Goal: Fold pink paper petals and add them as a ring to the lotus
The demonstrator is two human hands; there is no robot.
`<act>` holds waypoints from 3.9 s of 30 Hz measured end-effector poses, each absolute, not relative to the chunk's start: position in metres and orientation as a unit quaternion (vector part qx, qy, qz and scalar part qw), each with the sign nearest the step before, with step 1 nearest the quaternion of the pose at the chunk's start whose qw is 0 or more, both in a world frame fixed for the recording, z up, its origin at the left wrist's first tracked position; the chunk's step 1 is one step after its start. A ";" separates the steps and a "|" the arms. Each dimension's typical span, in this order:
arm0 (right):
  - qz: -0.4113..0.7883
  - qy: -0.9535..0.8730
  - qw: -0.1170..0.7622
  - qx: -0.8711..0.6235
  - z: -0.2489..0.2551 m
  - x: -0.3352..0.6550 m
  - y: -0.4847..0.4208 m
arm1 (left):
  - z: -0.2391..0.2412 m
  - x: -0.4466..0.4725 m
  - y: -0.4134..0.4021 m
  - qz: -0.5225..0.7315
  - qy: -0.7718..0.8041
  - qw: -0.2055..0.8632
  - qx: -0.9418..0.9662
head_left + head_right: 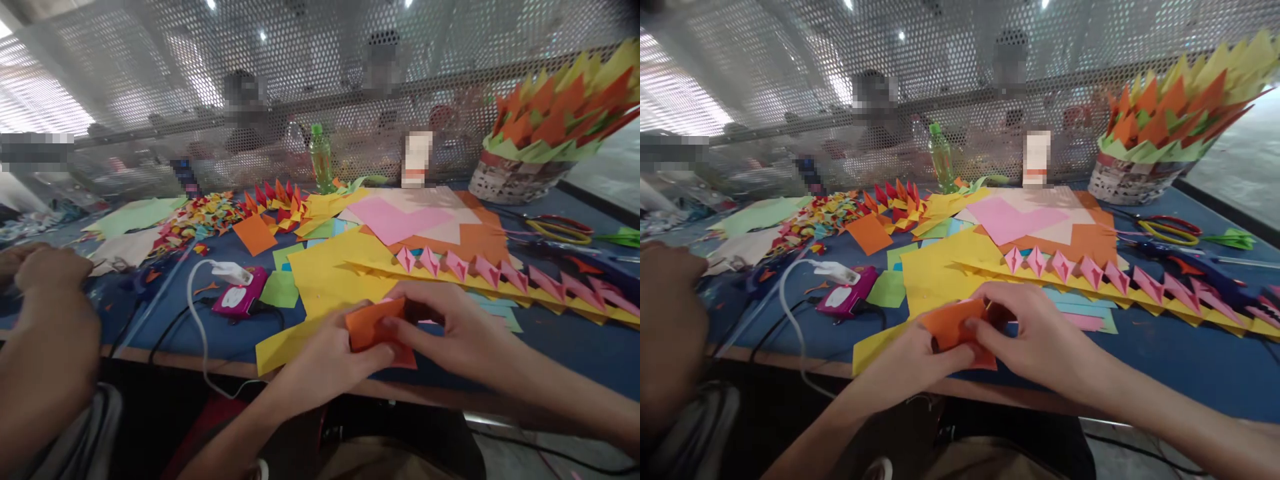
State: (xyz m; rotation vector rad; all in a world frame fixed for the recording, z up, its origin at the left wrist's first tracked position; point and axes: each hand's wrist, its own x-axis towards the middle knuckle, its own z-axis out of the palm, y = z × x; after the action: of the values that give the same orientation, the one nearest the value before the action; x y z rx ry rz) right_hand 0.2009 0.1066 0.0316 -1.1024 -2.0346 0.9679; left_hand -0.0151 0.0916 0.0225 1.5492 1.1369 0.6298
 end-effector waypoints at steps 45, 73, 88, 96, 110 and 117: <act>0.435 -0.654 0.379 -0.489 0.003 0.222 0.095 | 0.038 -0.009 0.132 0.292 0.425 0.422 0.746; 0.017 -0.879 0.228 -0.418 -0.022 0.300 0.073 | -0.009 0.030 0.114 0.210 0.293 0.128 0.924; 0.034 -0.902 0.226 -0.366 -0.021 0.307 0.041 | -0.008 0.027 0.091 0.163 0.235 0.126 0.950; 0.038 -0.892 0.252 -0.374 -0.031 0.310 0.032 | -0.017 0.027 0.084 0.239 0.220 0.098 0.941; 0.014 -0.897 0.242 -0.369 -0.036 0.313 0.030 | -0.015 0.025 0.085 0.248 0.209 0.114 0.939; -0.012 -0.903 0.250 -0.350 -0.040 0.313 0.031 | -0.012 0.027 0.084 0.237 0.204 0.078 0.947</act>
State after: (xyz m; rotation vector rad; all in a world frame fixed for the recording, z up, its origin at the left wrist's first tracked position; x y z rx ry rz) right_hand 0.3132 0.0312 -0.0401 -0.9539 -2.4584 -0.0338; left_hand 0.0266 0.0841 -0.0124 2.8343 0.6096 0.7091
